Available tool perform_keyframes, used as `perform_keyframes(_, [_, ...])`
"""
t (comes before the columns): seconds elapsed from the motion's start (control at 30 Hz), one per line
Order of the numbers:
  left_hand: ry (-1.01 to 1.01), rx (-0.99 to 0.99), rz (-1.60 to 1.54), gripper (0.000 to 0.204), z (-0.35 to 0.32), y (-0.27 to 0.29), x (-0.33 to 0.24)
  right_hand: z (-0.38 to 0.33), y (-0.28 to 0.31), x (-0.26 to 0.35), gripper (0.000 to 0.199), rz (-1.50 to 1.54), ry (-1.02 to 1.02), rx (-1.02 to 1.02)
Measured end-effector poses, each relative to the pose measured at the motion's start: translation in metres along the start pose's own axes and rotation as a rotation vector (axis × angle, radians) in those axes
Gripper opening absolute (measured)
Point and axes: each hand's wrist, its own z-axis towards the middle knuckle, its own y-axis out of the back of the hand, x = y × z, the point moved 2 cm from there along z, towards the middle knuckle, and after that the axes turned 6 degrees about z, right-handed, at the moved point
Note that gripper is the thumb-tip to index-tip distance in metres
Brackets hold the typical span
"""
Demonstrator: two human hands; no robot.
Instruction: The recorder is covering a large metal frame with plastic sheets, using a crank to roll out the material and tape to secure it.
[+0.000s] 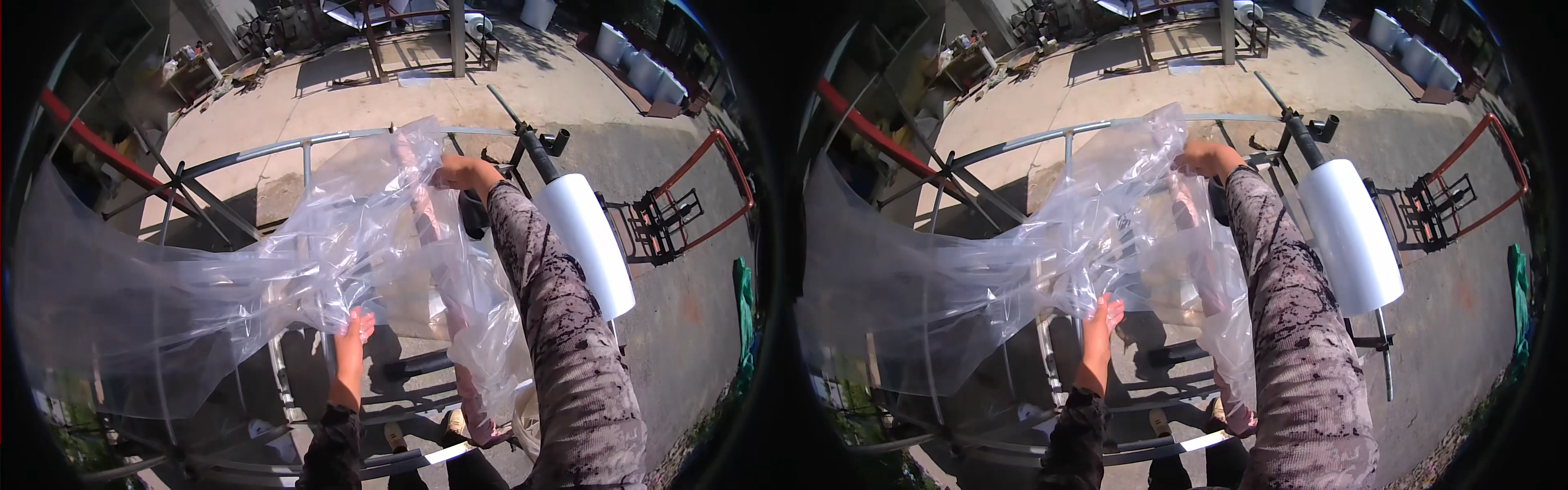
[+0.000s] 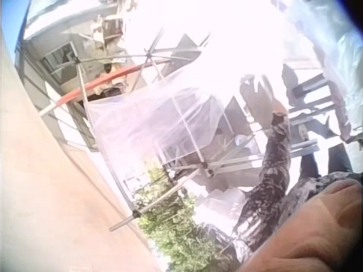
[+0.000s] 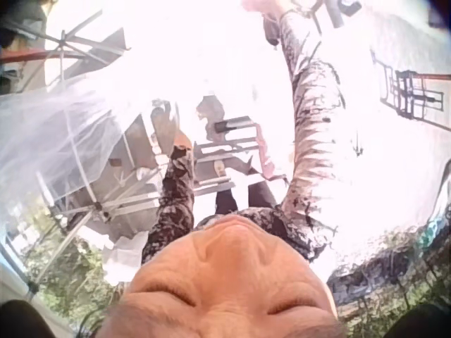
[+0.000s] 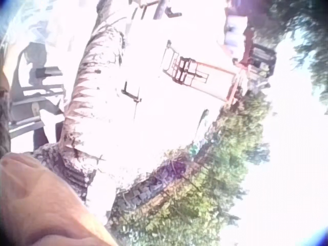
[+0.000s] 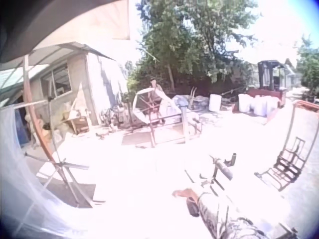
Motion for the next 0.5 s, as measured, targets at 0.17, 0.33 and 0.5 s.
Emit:
perform_keyframes(0.17, [-0.078, 0.138, -0.113, 0.053, 0.018, -0.071, 0.018, 0.003, 0.038, -0.031, 0.013, 0.899, -0.521, -0.605])
perform_keyframes(0.33, [-0.111, 0.234, -0.04, 0.048, 0.027, -0.105, 0.011, -0.122, 0.045, -0.116, 0.016, 0.647, -0.889, -0.77])
perform_keyframes(0.5, [0.142, 0.301, 0.08, 0.042, -0.037, -0.072, 0.076, -0.28, 0.09, -0.07, 0.026, 0.61, -0.714, -1.123])
